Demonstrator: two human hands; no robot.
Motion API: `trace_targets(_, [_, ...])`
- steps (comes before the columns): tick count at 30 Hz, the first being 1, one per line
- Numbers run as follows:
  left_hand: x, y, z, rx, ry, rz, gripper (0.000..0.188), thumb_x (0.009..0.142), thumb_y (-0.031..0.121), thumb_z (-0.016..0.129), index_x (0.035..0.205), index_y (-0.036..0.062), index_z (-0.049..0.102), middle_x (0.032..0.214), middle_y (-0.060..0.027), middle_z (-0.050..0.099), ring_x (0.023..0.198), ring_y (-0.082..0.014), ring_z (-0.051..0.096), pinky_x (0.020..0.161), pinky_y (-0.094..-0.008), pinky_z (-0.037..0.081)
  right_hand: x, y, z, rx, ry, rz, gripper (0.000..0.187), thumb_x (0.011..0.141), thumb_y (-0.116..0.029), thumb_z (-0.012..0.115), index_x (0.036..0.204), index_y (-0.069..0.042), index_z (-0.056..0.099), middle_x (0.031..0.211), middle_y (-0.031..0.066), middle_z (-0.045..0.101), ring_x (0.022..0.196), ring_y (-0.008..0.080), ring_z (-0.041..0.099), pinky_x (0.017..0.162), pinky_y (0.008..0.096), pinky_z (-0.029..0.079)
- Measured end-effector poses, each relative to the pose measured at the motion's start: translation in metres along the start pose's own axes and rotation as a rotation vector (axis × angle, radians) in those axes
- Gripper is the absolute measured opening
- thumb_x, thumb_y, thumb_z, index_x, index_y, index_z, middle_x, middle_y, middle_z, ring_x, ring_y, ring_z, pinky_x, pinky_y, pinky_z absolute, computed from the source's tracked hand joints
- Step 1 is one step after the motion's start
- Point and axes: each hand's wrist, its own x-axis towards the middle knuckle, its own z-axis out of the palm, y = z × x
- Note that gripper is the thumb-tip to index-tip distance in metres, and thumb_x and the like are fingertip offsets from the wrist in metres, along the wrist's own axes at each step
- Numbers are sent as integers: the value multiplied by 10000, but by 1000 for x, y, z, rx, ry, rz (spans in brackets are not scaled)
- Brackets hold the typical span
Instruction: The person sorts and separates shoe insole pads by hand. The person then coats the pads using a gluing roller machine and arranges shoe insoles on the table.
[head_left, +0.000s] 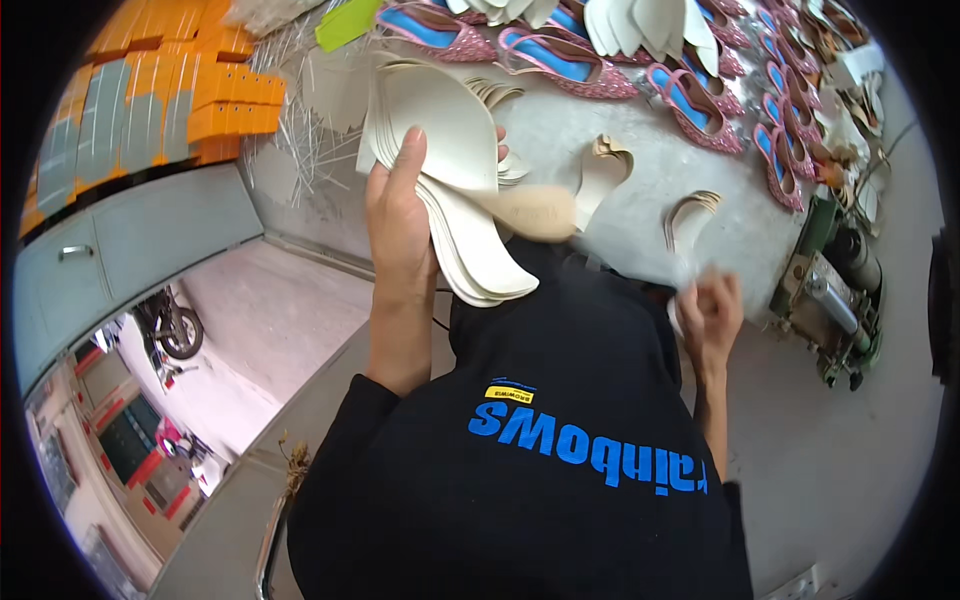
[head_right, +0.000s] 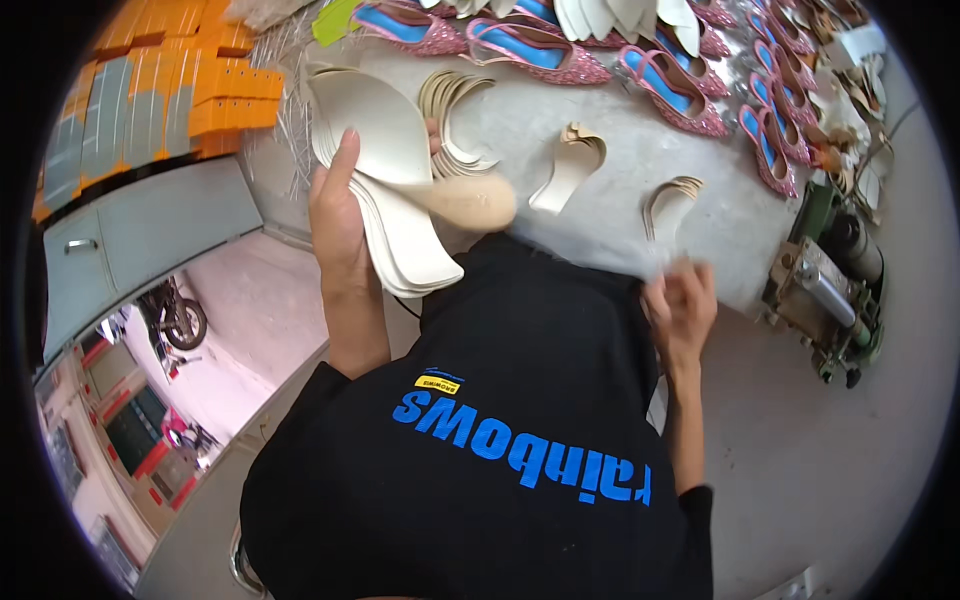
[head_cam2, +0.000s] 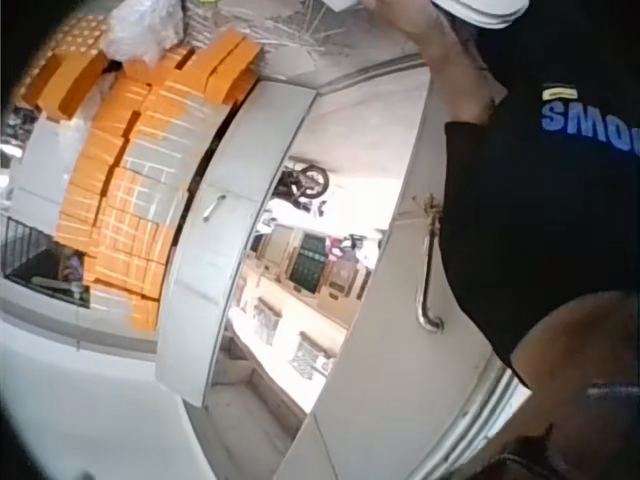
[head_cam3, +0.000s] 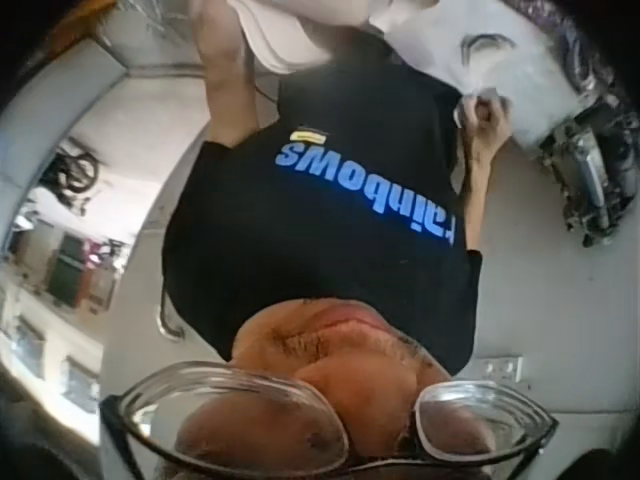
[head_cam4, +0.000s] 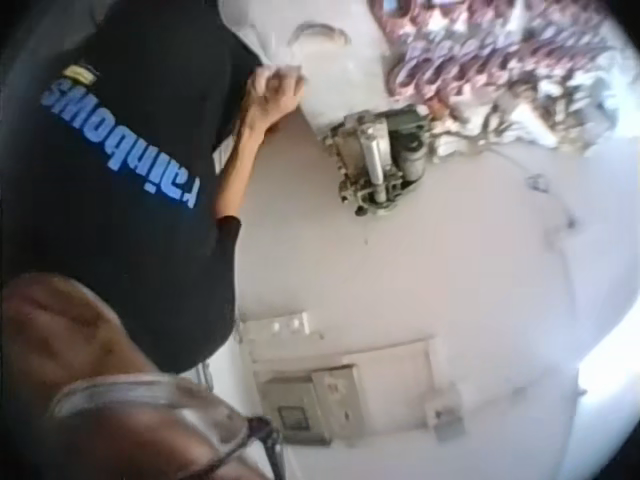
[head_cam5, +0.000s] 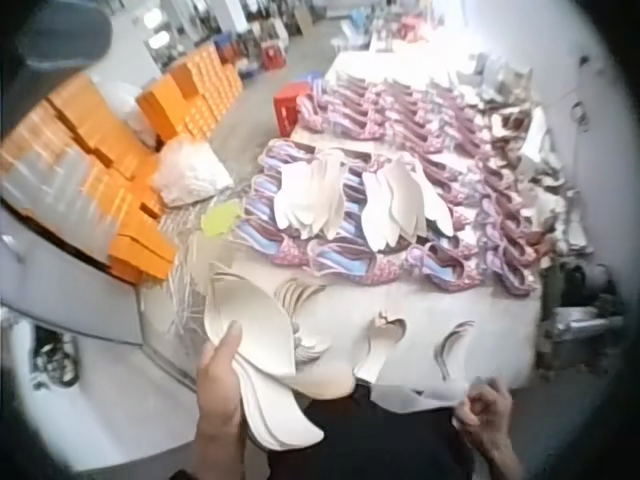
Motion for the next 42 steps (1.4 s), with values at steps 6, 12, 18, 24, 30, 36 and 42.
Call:
trace_targets(6, [8,4,3,3,-73,-63,402,1022,227,422,1233,-108,492,1073,-289,643,947,-347,687,810,-404,584,-217,265,-51,-799,-653,442,212,811,-83,648,985,29,603,1179,271,592,974,417,634,794,493,526])
trace_targets(12, [8,-10,19,-58,-199,-153,481,1004,238,385,1230,-176,480,1160,-358,591,1054,-386,649,889,-416,559,-133,136,-57,-1025,-380,663,158,850,-96,547,964,-11,616,894,220,684,887,437,654,773,510,522])
trace_targets(18, [12,-36,18,365,-101,-46,405,972,166,453,1204,-159,522,1082,-283,654,964,-331,685,864,-377,559,-66,36,-77,-590,-126,298,205,816,-122,608,991,-38,672,899,221,663,876,407,636,755,465,501])
trace_targets(24, [-2,-14,52,203,-199,-202,416,989,183,442,1248,-139,482,1102,-293,644,974,-333,681,847,-382,563,-210,192,-8,-862,-893,607,260,795,-117,607,1031,-22,663,931,190,690,899,382,669,806,438,544])
trace_targets(30, [-12,-38,53,570,-127,-179,406,991,219,518,1246,-96,508,1032,-209,678,927,-260,692,784,-351,574,-74,18,-52,-406,75,373,79,825,-27,633,876,26,661,769,200,650,688,369,641,644,419,531])
trace_targets(36, [-47,-61,126,542,-475,-172,314,991,310,579,1091,16,623,823,31,607,701,-26,510,613,-212,411,8,-103,-29,-209,638,-355,237,784,-33,747,1000,37,681,834,148,666,700,297,633,630,365,522])
trace_targets(42, [-52,-65,117,423,-572,-130,292,1025,224,513,1146,-30,591,1015,-51,648,908,-88,585,776,-236,470,6,-106,-18,238,222,-319,339,841,-64,693,1144,70,623,1096,207,626,986,348,614,846,388,506])
